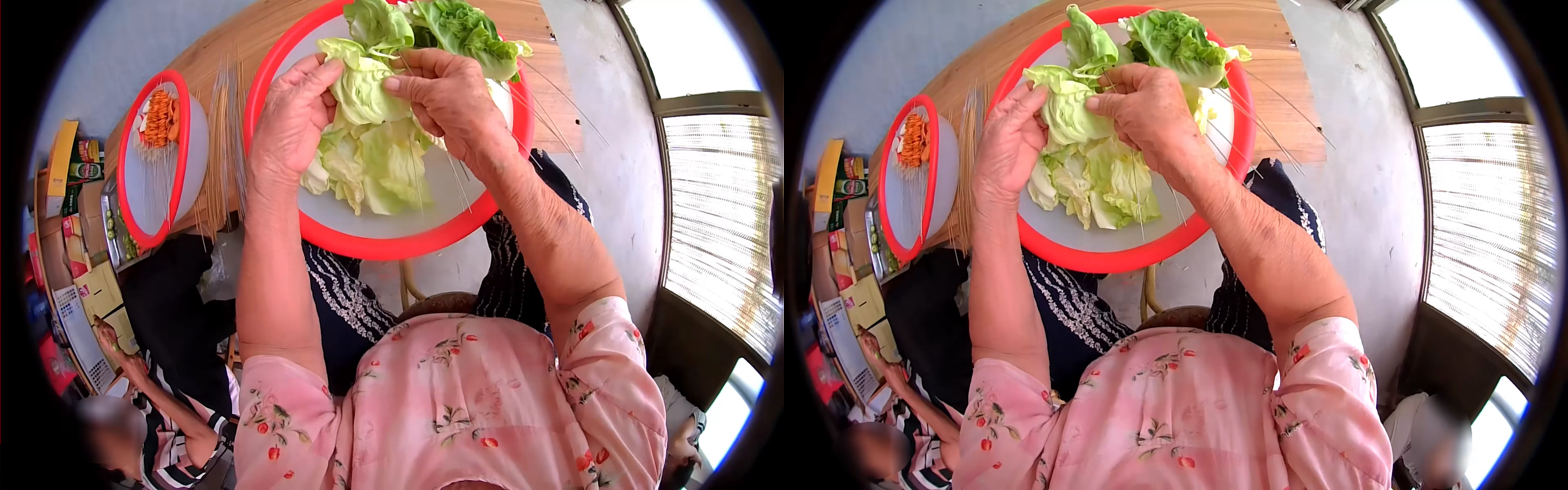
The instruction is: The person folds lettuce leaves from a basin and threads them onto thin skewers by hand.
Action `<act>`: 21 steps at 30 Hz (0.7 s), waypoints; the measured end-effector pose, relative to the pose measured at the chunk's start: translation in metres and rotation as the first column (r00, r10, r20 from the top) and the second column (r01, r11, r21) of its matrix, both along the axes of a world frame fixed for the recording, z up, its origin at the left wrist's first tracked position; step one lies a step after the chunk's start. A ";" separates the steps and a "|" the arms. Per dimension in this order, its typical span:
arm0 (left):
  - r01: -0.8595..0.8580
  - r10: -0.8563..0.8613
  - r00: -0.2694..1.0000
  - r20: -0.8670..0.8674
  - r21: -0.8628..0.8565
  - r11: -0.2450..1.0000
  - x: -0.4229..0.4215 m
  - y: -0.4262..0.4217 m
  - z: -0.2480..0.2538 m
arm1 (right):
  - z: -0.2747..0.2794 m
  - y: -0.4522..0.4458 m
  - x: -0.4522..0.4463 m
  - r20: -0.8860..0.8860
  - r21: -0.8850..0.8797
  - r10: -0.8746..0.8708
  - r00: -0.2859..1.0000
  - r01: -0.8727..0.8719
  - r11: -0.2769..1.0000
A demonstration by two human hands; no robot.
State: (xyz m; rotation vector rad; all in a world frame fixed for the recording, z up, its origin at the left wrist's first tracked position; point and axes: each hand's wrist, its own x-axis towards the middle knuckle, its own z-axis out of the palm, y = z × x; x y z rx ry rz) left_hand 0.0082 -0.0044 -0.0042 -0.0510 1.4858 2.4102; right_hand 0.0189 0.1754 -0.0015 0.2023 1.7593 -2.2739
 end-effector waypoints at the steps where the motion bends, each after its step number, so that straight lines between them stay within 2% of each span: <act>1: 0.022 -0.022 1.000 0.009 -0.006 1.000 0.000 -0.001 0.001 | -0.002 0.000 -0.001 -0.003 -0.002 -0.015 1.000 0.015 1.000; 4: 0.075 -0.083 0.992 -0.097 -0.084 0.994 0.000 0.004 0.000 | -0.006 -0.001 -0.003 -0.004 -0.031 -0.022 1.000 0.022 0.999; 8: 0.044 -0.096 0.975 -0.198 -0.253 0.966 -0.002 0.003 -0.005 | -0.005 -0.006 -0.002 0.014 -0.006 -0.012 1.000 0.013 1.000; 11: 0.072 -0.113 0.977 -0.181 -0.221 0.973 -0.004 -0.008 -0.005 | -0.004 -0.013 -0.001 -0.030 -0.004 -0.058 0.998 0.057 0.998; 14: 0.075 -0.092 0.984 -0.151 -0.119 0.990 -0.003 -0.008 0.004 | 0.000 -0.015 -0.004 -0.018 -0.066 0.038 0.999 -0.039 0.997; 15: 0.087 -0.111 0.979 -0.172 -0.143 0.986 -0.003 -0.010 0.003 | -0.001 -0.013 -0.005 0.040 -0.127 0.078 0.996 -0.072 0.989; 18: 0.099 -0.138 0.971 -0.194 -0.198 0.975 -0.005 -0.017 0.000 | -0.005 -0.011 -0.008 0.036 -0.163 0.155 0.987 -0.148 0.975; 21: 0.068 -0.103 0.982 -0.156 -0.215 0.974 -0.003 -0.018 0.000 | 0.000 -0.012 -0.007 -0.076 -0.159 0.120 0.990 -0.131 0.979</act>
